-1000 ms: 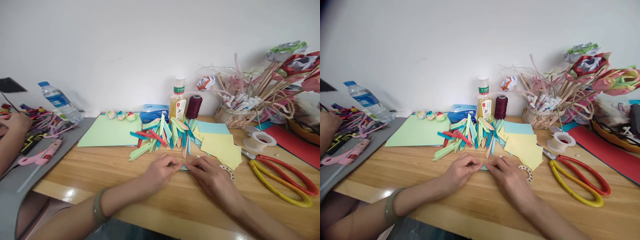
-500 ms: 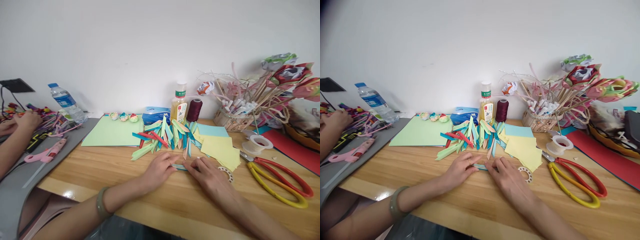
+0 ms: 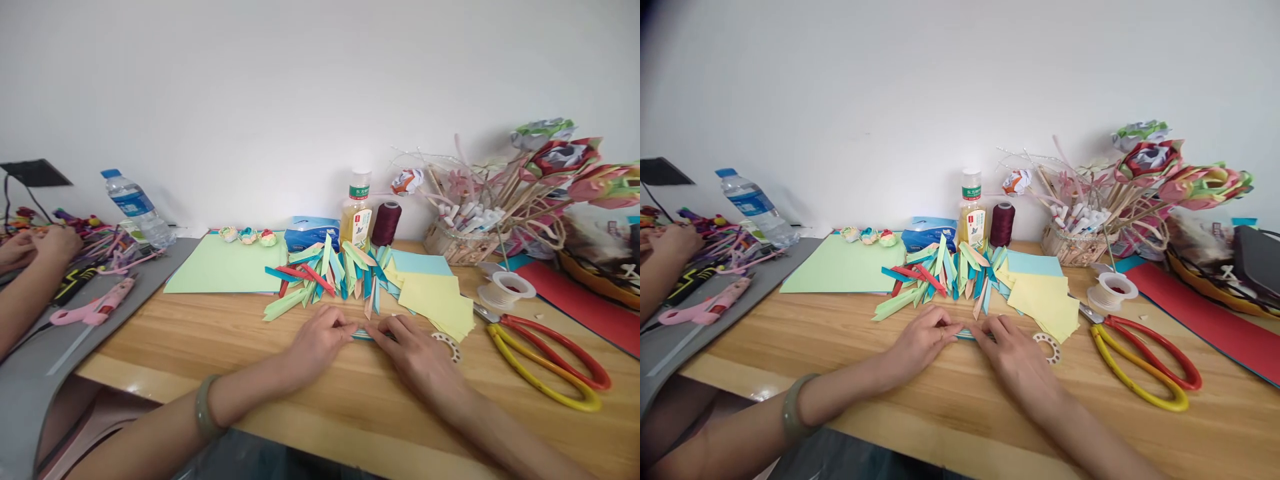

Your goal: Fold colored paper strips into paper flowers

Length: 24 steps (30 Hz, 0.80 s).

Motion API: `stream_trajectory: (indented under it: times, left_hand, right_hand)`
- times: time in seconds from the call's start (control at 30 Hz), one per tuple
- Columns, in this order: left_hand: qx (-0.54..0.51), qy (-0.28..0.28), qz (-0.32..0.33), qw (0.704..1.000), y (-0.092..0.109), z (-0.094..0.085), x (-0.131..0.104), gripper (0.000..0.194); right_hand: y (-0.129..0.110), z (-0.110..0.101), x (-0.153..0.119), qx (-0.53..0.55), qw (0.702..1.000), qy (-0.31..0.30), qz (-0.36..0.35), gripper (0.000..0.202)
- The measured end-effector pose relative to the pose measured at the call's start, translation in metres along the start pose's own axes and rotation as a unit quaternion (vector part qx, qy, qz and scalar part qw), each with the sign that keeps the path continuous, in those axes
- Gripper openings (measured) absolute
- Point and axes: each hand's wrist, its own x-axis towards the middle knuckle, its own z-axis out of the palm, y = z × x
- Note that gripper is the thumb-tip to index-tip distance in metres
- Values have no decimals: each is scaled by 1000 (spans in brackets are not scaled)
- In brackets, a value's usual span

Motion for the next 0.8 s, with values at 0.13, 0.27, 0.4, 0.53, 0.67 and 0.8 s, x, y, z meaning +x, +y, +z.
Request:
stream_trajectory:
  times: [0.13,0.27,0.4,0.53,0.67,0.8]
  left_hand:
    - [-7,31,79,996,-8,-2,-1,25]
    - [-38,113,128,985,-9,-3,-4,21]
    - [-107,165,173,965,9,-13,-9,15]
    - [-212,36,47,975,39,-42,-9,14]
    - [-448,-193,-193,852,55,-67,3,38]
    - [-516,-384,-206,738,58,-69,15,44]
  right_hand:
    - [3,5,-2,45,998,41,35,35]
    - [8,-1,-3,45,995,90,2,26]
    - [8,-25,-4,53,988,136,-59,23]
    - [6,-51,-7,23,980,149,-133,29]
    - [4,-65,-9,0,967,164,-193,39]
    - [3,-74,-6,-34,944,189,-269,40]
